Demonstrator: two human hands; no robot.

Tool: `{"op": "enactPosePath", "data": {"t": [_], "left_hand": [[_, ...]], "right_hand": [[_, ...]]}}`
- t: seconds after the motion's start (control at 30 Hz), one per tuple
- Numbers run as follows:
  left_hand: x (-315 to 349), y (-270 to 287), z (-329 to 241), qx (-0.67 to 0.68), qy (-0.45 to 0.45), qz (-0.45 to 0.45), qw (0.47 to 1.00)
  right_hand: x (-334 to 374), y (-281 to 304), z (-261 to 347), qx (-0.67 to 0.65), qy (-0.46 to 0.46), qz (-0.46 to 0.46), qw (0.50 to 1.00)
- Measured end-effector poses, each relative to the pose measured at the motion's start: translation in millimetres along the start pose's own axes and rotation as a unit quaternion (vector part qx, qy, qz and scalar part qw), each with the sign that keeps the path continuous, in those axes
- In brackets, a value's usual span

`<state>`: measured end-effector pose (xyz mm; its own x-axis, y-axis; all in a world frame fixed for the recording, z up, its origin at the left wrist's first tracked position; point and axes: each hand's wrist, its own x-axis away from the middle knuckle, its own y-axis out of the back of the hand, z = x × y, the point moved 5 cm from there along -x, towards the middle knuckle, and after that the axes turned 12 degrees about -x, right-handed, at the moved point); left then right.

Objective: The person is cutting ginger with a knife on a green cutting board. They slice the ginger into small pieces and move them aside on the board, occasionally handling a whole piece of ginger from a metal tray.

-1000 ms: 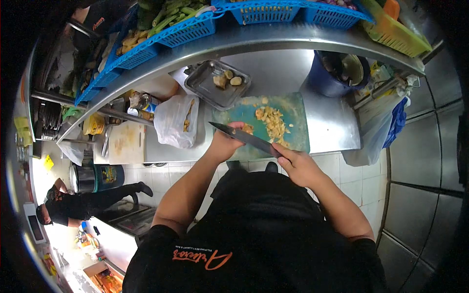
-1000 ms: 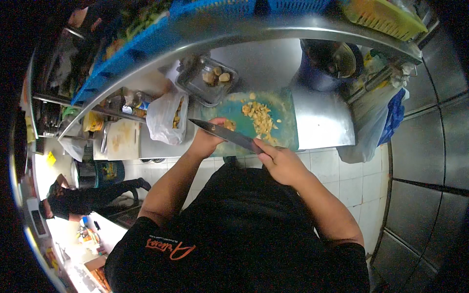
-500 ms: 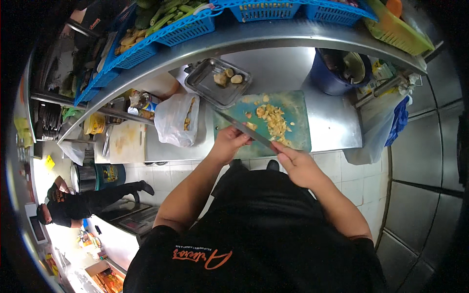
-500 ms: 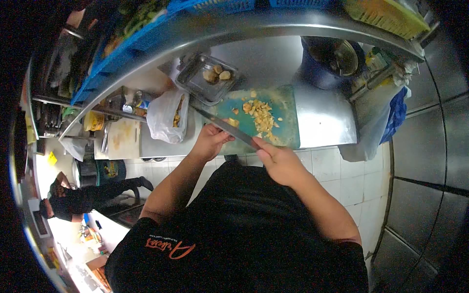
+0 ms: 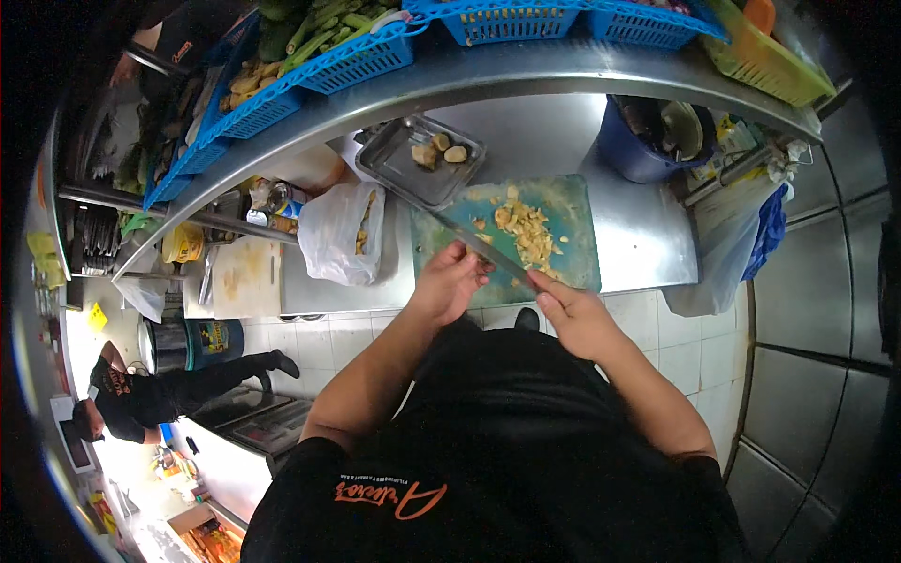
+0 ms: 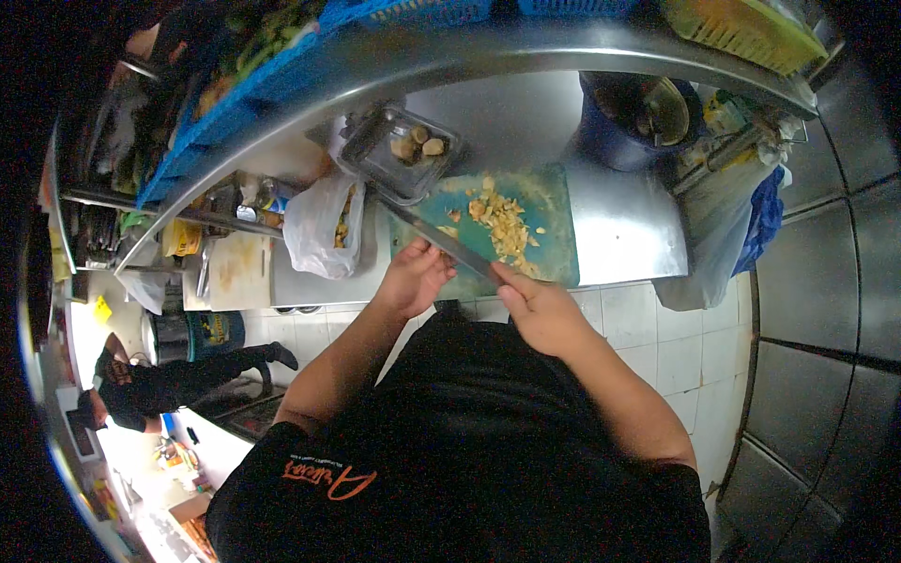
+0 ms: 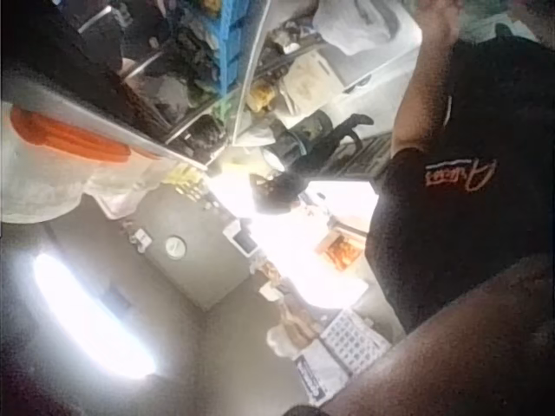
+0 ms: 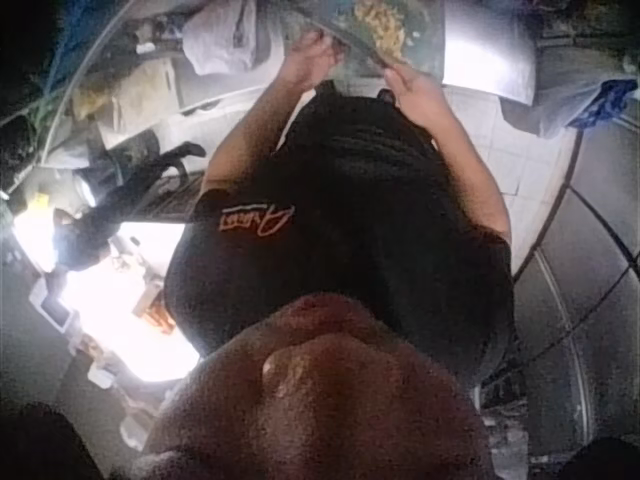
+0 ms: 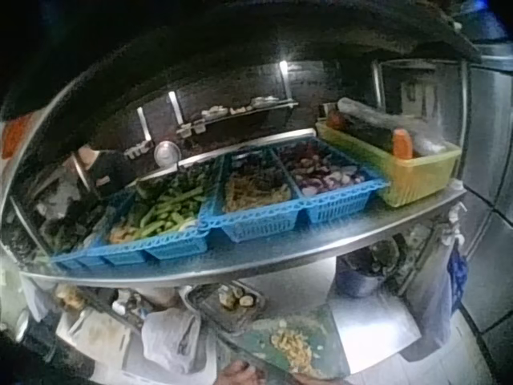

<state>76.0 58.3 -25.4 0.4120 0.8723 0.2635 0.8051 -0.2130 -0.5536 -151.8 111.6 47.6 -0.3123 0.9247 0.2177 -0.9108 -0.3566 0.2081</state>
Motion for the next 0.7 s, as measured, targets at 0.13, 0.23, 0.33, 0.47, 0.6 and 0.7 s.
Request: {"op": "enactPosePath", "data": {"t": [0.13, 0.23, 0.33, 0.47, 0.6, 0.7], "left_hand": [[3, -13, -3, -0.024, -0.005, -0.032, 0.999], [8, -12, -7, -0.011, -0.005, -0.022, 1.000], [11, -13, -13, 0.009, -0.008, -0.029, 0.999], [6, -5, -8, 0.001, -0.004, -0.054, 0.999], [0, -11, -1, -0.020, -0.006, -0.024, 1.000], [2, -28, -11, -0.004, 0.002, -0.058, 0.998]], "right_hand": [[-8, -8, 8, 0.058, -0.019, 0.035, 0.998], [-10, 2, -42, 0.079, -0.047, 0.000, 0.996], [-1, 22, -67, 0.052, -0.090, -0.037, 0.994], [1, 12, -47, -0.044, -0.076, -0.024, 0.996], [-6, -1, 11, 0.010, -0.018, 0.016, 1.000], [-6, -3, 15, 0.044, -0.030, 0.035, 0.998]]}}
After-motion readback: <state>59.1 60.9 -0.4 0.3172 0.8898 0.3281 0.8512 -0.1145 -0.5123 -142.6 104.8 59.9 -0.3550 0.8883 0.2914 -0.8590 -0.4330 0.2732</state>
